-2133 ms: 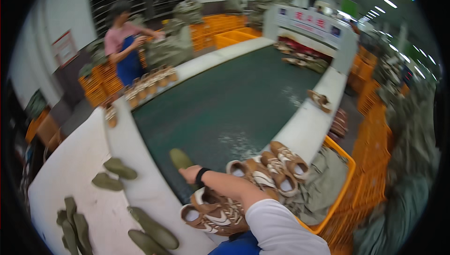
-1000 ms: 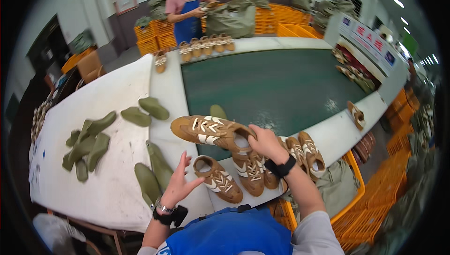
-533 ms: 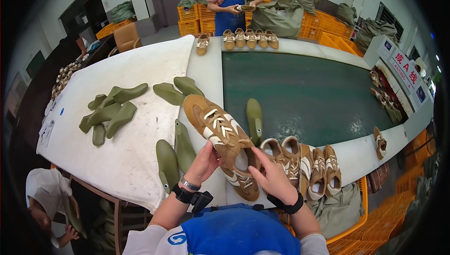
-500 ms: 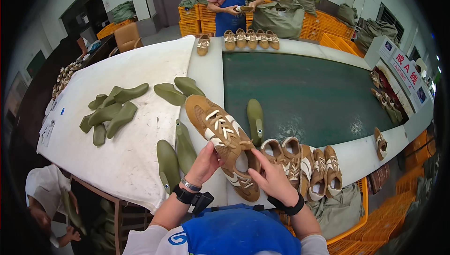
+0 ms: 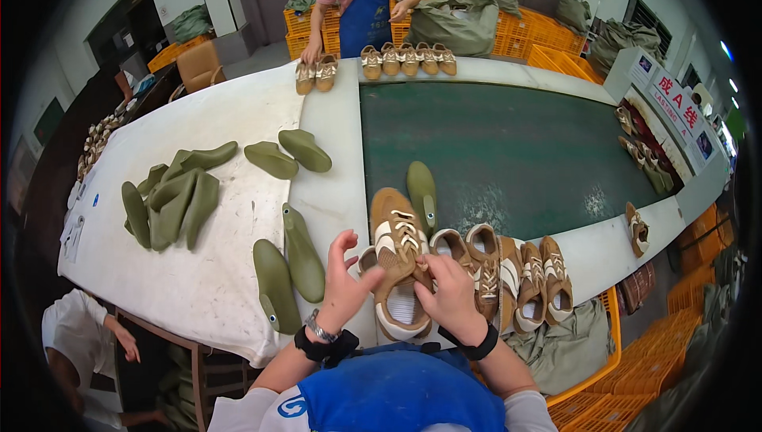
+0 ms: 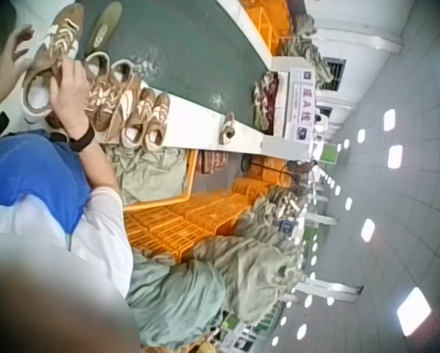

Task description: The person inserts green shoe lasts into brown slip-on shoes on a conveyor belt, ties the laces, and places the shoes back on the belt. They repeat this process for multiple pairs while other workers handle materials nearby.

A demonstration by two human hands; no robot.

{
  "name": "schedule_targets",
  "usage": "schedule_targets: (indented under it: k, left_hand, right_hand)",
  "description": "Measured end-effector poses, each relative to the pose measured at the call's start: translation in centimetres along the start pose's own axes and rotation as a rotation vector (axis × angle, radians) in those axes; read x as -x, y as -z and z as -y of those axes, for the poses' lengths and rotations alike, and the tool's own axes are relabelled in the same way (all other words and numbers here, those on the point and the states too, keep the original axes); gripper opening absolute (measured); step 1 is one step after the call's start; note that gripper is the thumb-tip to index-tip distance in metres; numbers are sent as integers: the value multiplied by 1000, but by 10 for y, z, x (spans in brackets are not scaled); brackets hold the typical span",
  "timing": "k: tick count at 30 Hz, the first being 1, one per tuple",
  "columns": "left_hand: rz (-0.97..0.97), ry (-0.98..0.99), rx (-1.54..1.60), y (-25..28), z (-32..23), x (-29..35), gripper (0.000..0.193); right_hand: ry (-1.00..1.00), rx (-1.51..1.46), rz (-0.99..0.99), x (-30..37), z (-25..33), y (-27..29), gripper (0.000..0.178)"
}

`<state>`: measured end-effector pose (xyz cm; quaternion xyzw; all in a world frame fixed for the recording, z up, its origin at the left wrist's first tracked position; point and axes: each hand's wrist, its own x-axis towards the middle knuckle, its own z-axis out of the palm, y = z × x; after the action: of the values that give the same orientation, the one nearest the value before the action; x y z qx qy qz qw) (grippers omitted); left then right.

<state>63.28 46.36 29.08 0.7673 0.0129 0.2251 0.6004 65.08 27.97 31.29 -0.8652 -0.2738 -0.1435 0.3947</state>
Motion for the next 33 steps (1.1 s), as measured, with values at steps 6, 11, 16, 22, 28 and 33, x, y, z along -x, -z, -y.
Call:
schedule_targets:
  k: [6,11,16,22,28,33]
  left_hand:
    - [273,-295,-405,4,-19,7,42]
    - [173,-355,-365,2,-15,12,18]
    - [90,-416,-351,5,-21,16,14]
    - [197,67,-85,16,-25,9,16]
    - [393,-310,-421,6,-26,8,33]
    - [466,-334,-519,0,-32,4,28]
  right_hand:
    - [4,-77,-55,8,3,-15,36]
    - [-40,-124,61,11,7,-10,37]
    - [-32,-266,222,5,6,1,29]
    - [17,-632,461,7,-11,13,22]
    - [-232,-577,188,7,-4,-7,41]
    - [-294,-547,67,11,9,0,43]
